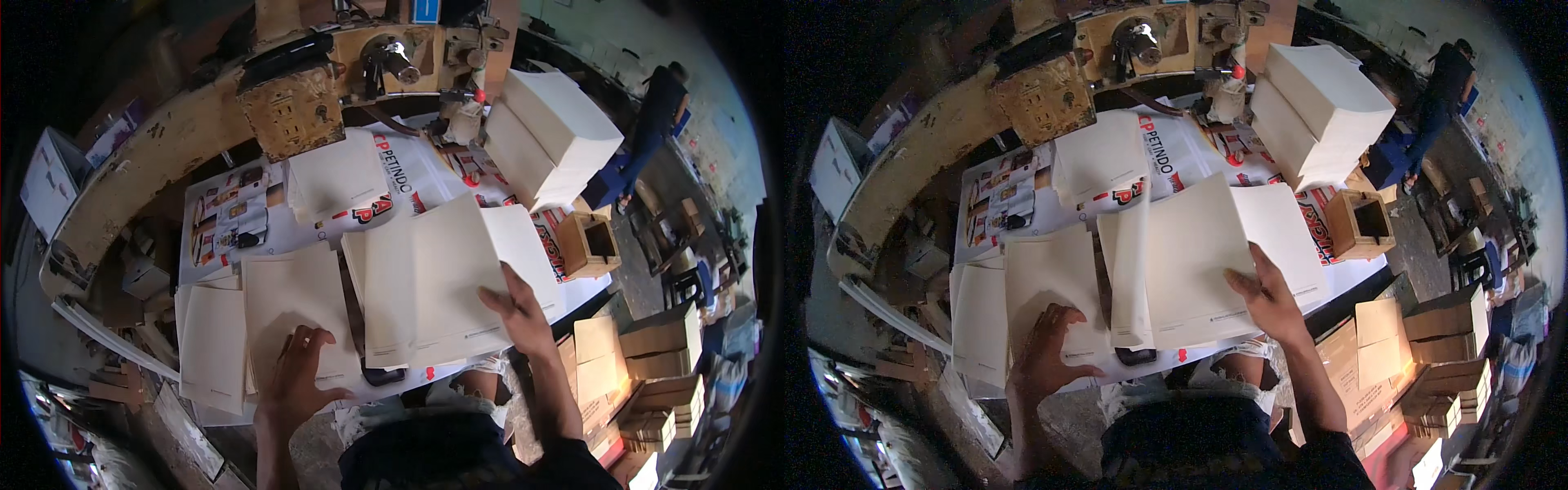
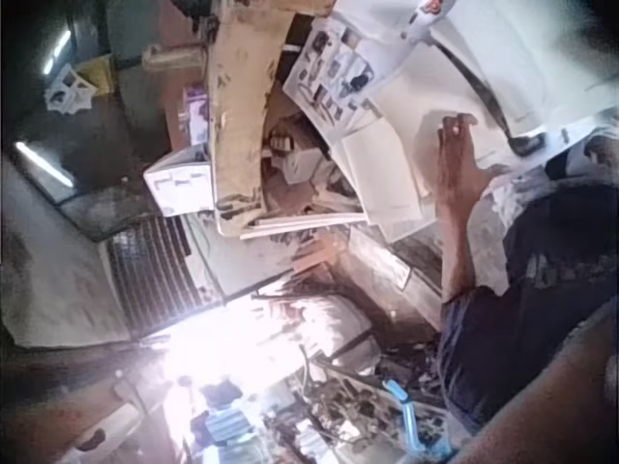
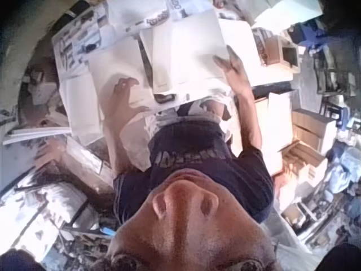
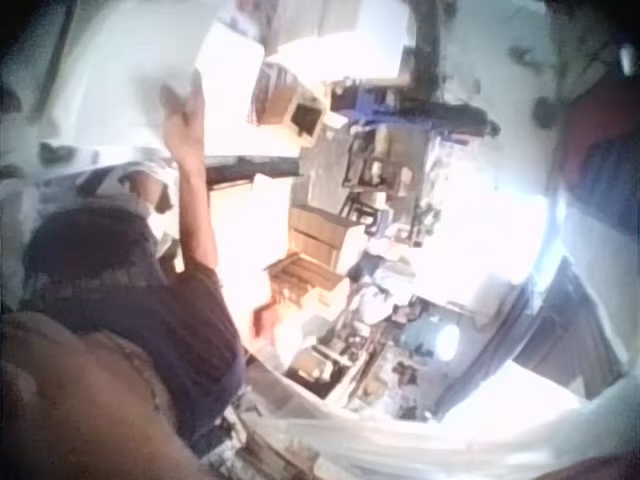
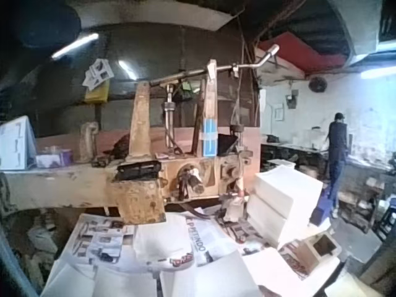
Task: The person organizes and stacks paper folders by hand, picking up sheets from different piles on a table and folding or combining them.
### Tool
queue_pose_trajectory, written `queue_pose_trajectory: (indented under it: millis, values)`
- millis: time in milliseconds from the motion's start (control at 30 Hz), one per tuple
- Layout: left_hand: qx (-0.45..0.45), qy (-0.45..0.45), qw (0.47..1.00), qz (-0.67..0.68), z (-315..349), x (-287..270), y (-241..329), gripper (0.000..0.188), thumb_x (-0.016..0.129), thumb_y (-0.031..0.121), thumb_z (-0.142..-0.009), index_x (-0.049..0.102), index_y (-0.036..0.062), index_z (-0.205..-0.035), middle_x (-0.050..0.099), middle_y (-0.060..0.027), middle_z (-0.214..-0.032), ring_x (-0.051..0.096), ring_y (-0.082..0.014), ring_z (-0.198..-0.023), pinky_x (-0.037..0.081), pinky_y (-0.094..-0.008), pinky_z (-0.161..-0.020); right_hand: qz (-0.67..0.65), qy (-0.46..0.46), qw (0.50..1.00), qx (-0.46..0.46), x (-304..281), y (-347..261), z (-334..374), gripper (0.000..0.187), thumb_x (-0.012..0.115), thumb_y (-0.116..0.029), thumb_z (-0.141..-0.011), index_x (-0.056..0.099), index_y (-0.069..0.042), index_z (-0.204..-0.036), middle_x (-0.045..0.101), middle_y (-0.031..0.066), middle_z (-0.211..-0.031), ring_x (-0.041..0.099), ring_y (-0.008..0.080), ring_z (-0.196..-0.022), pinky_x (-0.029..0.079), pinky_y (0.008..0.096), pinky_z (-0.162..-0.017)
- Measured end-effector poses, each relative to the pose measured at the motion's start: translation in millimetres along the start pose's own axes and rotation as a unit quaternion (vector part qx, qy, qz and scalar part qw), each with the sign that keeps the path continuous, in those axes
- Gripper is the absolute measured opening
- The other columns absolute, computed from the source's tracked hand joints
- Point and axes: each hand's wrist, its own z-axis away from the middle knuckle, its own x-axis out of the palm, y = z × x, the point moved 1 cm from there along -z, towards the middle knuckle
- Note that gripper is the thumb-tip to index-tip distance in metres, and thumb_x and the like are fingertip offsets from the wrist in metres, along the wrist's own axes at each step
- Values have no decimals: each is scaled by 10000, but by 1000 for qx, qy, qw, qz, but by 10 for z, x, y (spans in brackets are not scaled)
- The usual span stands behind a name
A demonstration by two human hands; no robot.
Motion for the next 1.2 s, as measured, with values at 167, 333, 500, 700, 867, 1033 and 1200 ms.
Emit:
queue_pose_trajectory:
  millis: [167,333,500,700,867,1033,1200]
  values:
    - [40,53,989,135,144,55,-309,430,818,150,-714,572,8,-1036,588,-121,-976,613,-251,-904,535,-361,-794,-38,93,989,106,146,38,18,582,592,-243,-938,382,76,-1377,511,180,-1320,447,212,-1250,327,304,-1061]
    - [-107,138,959,222,298,-143,-319,129,690,49,-836,648,-46,-912,628,-106,-704,662,-169,-673,572,-278,-613,9,7,1000,12,290,2,-15,530,704,-163,-850,495,36,-1296,582,140,-1220,526,217,-1134,402,330,-1004]
    - [-113,337,850,389,566,-105,-597,264,658,5,-861,582,-48,-1108,637,-115,-894,653,-139,-779,578,-272,-627,-34,11,999,-20,290,-111,5,491,678,-42,-801,531,8,-1267,637,119,-1116,612,178,-979,469,310,-905]
    - [136,497,494,700,972,40,-1160,453,531,227,-945,446,5,-1331,538,-167,-1276,529,-311,-1159,465,-483,-952,-73,54,996,10,805,-236,130,523,556,-124,-928,397,-20,-1415,636,114,-1113,586,154,-1022,453,295,-919]
    - [-48,388,872,293,1050,306,-1421,498,577,194,-915,418,7,-1349,502,-178,-1308,476,-288,-1221,393,-435,-1019,-36,-101,987,-117,1626,-166,109,504,501,-94,-981,324,-10,-1445,535,67,-1283,496,120,-1145,383,279,-1004]
    - [-190,269,944,-15,564,-132,-740,519,674,104,-836,457,-20,-1291,501,-219,-1282,459,-267,-1240,371,-407,-1027,-58,-128,988,-56,2124,60,84,503,471,-70,-981,301,-33,-1453,562,79,-1256,527,146,-1126,402,280,-983]
    - [-211,368,887,181,749,-474,-1137,483,721,114,-821,549,-20,-1252,655,-178,-1123,621,-224,-1034,483,-344,-895,-178,-330,926,44,2195,-141,185,574,541,-105,-962,257,-53,-1458,564,140,-1209,580,171,-1062,494,307,-858]
